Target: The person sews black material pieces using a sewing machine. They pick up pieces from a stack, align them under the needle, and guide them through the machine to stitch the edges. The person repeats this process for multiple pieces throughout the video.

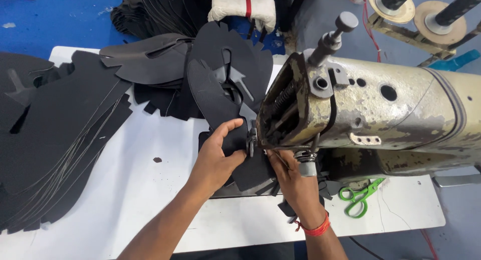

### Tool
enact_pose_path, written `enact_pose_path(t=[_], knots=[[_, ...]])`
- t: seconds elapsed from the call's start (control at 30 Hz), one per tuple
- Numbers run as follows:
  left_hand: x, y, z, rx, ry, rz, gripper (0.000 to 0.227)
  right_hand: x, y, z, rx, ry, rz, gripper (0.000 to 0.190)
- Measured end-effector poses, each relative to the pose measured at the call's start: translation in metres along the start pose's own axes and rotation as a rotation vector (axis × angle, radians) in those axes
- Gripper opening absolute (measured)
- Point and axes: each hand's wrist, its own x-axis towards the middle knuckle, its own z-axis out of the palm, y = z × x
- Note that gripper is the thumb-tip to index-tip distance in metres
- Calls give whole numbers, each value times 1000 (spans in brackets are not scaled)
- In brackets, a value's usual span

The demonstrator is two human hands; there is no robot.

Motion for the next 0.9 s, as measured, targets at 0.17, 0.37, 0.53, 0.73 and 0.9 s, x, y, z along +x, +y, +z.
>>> enact_pose_path(t=[0.17,0.37,0.53,0.73,0.9], knots=[[0,-1,-5,108,70,74,65,-5,5,4,25,-73,145,20],[27,23,-16,630,424,656,48,-6,4,4,23,-21,130,21],[102,-8,-12,859,-46,720,29,-3,7,3,50,2,10,23],[147,-21,-16,812,-459,213,46,-7,36,19,149,52,61,12],[114,-16,-74,603,-351,148,46,1,7,-1,-334,37,-15,33]])
